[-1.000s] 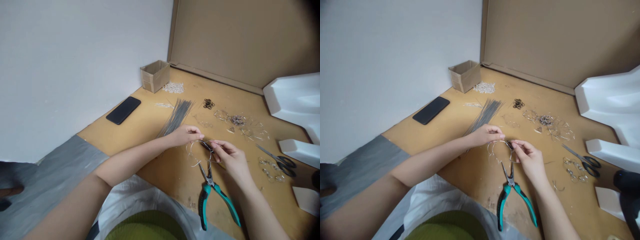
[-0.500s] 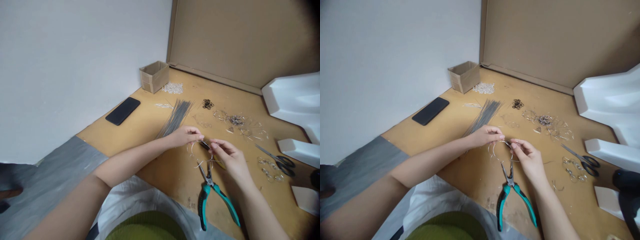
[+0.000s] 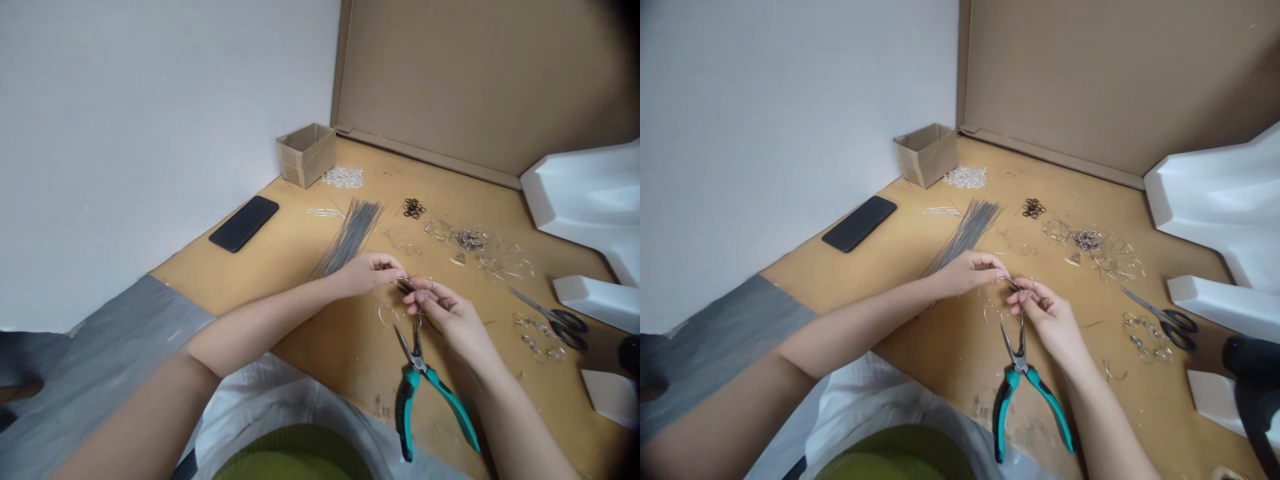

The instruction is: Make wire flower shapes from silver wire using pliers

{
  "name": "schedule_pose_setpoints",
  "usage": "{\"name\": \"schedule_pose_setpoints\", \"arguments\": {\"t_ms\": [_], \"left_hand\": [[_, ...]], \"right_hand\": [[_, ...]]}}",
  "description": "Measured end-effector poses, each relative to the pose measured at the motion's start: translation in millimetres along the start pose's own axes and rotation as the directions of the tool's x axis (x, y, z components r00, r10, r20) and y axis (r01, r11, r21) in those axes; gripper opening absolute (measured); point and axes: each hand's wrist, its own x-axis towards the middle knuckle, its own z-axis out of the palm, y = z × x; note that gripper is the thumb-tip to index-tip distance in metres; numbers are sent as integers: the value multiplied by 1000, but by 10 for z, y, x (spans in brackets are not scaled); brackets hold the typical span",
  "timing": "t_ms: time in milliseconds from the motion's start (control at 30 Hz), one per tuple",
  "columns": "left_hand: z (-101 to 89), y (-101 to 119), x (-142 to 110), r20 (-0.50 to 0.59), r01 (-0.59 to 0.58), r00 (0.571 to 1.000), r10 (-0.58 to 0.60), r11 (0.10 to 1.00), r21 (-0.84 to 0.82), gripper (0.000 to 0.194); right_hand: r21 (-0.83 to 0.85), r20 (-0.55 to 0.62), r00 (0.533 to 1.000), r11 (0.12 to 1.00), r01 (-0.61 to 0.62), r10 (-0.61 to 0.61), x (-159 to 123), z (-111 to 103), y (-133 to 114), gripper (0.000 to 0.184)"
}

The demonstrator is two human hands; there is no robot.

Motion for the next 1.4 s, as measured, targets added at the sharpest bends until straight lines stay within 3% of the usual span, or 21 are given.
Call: {"name": "schedule_pose_setpoints", "arguments": {"t_ms": [367, 667, 933, 1400], "left_hand": [[-35, -11, 3, 62, 16, 998, -14, 999, -43, 18], [-66, 111, -13, 74, 197, 979, -192, 979, -60, 19], [-112, -21, 27, 107, 108, 990, -95, 987, -122, 22], [-51, 9, 36, 97, 193, 978, -184, 976, -95, 10]], "right_hand": [[-85, -53, 997, 995, 47, -52, 20, 6, 41, 41], [-123, -92, 994, 991, 52, -64, -10, 16, 49, 41], [-131, -99, 993, 990, 50, -63, -9, 20, 52, 45], [-224, -105, 993, 974, 25, -50, -3, 38, 30, 39]]}}
